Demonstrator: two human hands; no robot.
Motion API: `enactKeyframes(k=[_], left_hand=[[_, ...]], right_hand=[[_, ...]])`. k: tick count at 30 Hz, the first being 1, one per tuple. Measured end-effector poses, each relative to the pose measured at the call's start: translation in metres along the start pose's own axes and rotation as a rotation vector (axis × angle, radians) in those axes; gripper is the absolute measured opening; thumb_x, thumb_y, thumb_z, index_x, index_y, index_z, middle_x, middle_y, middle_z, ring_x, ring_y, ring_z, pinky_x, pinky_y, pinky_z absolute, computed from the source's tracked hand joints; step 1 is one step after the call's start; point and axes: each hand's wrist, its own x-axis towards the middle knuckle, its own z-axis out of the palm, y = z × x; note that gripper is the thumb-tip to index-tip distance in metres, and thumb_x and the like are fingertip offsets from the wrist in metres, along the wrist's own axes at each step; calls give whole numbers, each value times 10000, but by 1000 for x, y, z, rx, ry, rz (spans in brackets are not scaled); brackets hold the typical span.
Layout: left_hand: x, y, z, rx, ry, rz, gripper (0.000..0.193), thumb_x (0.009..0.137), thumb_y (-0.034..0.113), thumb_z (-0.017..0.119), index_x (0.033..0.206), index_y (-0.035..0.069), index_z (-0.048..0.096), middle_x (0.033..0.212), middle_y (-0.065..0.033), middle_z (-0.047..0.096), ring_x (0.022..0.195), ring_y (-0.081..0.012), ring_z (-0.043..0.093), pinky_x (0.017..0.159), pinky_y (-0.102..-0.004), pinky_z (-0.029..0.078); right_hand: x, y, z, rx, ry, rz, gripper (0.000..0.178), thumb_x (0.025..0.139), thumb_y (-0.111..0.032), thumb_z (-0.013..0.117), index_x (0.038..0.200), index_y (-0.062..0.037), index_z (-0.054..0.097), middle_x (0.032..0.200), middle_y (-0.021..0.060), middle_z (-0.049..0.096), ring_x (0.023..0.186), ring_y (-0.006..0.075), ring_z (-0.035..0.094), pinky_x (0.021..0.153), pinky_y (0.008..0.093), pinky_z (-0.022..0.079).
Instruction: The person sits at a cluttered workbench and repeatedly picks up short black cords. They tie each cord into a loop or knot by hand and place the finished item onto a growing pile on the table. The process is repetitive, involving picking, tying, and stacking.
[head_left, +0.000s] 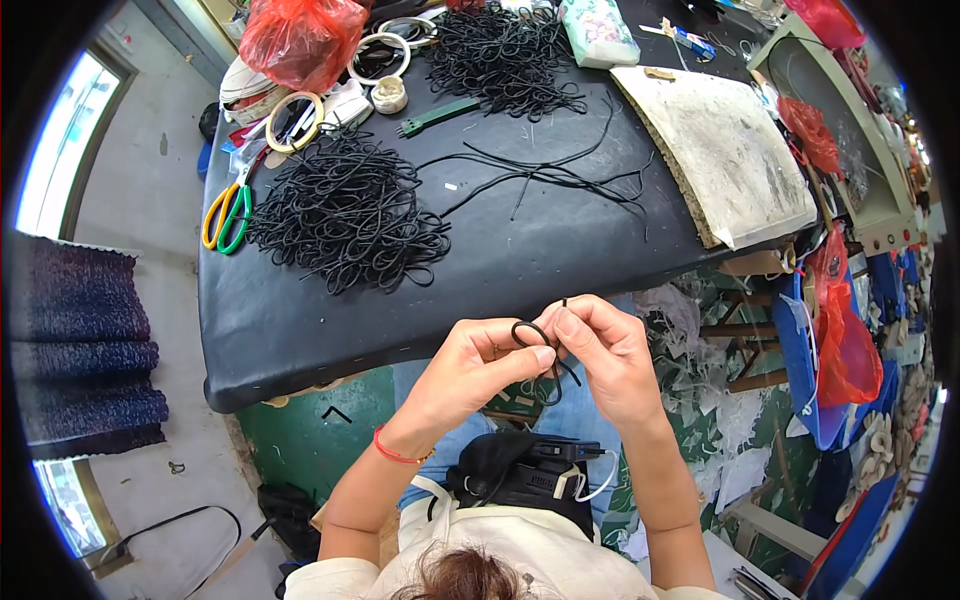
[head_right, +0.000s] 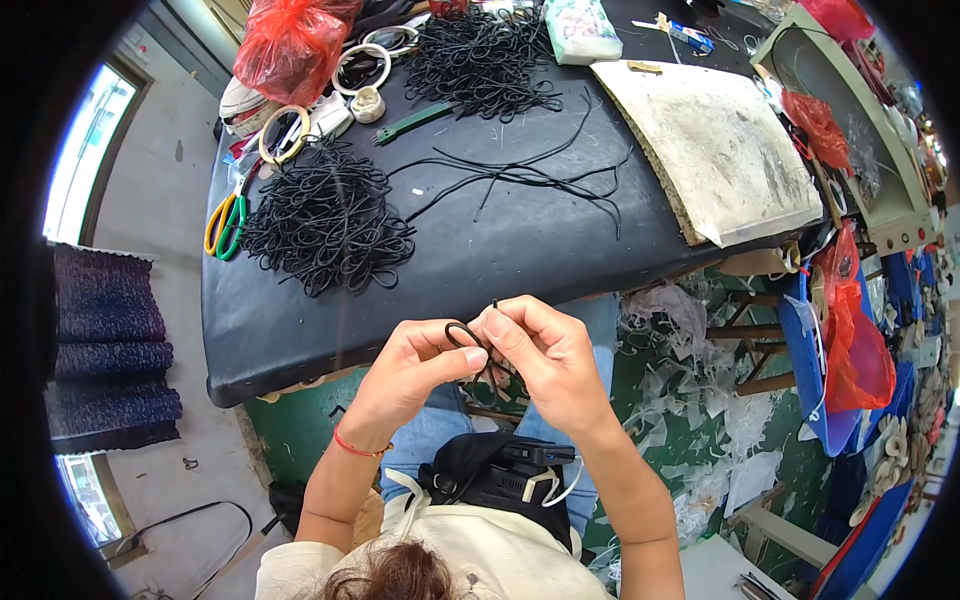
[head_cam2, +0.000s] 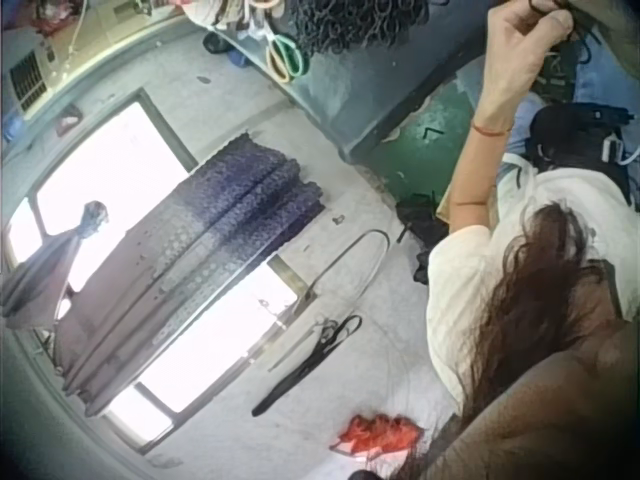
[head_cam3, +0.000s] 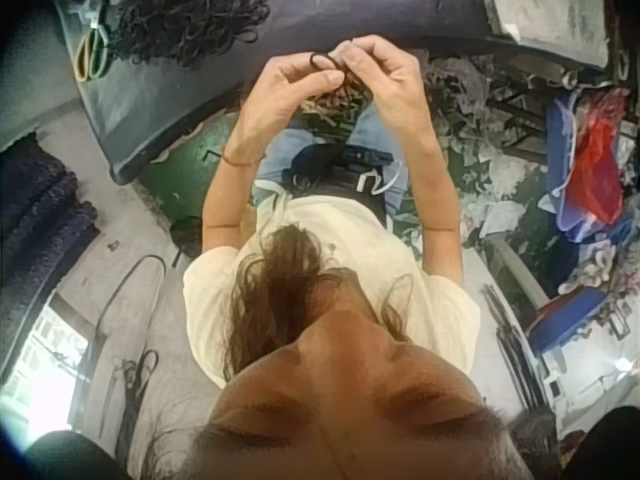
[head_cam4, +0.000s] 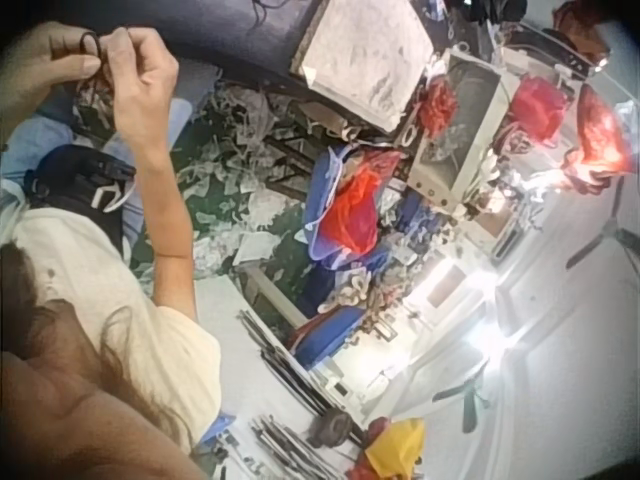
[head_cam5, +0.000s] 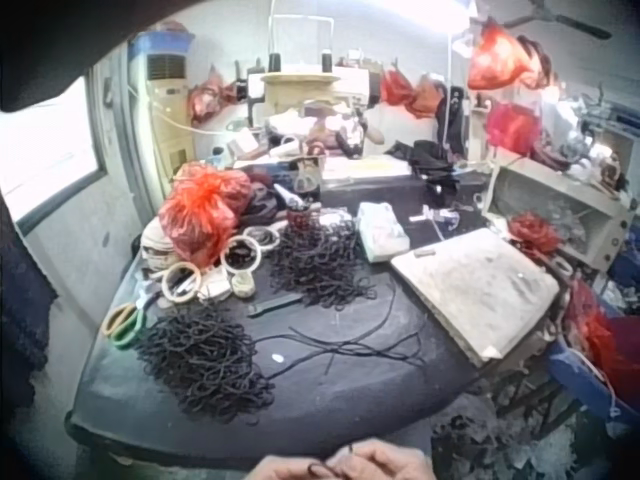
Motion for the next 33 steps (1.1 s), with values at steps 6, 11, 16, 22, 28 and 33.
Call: enactKeyframes(k=[6,11,16,22,28,33], left_hand=[[5,-13,7,-217,126,87,119,853,109,599,915,8,614,831,-49,637,751,-87,590,714,-230,488],[8,-21,18,-331,285,179,138,851,101,601,955,13,577,860,-55,618,760,-123,607,740,-272,526],[3,-24,18,19,247,235,135,858,109,605,927,-4,580,849,-29,608,767,-69,561,691,-212,475],[5,-19,12,204,127,123,152,847,106,607,918,-28,603,777,-27,602,672,-60,527,575,-207,426],[8,-29,30,591,283,419,122,813,51,597,875,-53,603,720,-80,588,620,-120,530,547,-264,423],[9,-32,18,199,288,211,182,874,153,585,919,-21,619,742,-10,608,651,-40,516,584,-198,428]], right_hand=[[5,-2,4,40,156,23,166,914,-159,528,958,1,545,875,26,575,796,63,528,738,215,440],[-16,4,1,-176,153,31,318,954,-285,440,948,8,564,851,15,565,787,68,506,734,225,422],[-6,11,4,-190,213,-103,175,898,-183,559,847,-17,575,764,-22,543,689,28,469,612,189,387],[-4,9,-6,31,184,27,184,876,-151,587,738,-38,543,660,-38,516,590,21,436,539,187,366],[1,22,-2,-394,411,-178,224,874,-140,591,682,-47,521,611,-50,473,556,6,377,477,182,311],[3,10,-13,-78,318,47,167,865,-166,613,789,-20,585,669,-53,517,596,4,419,522,169,344]])
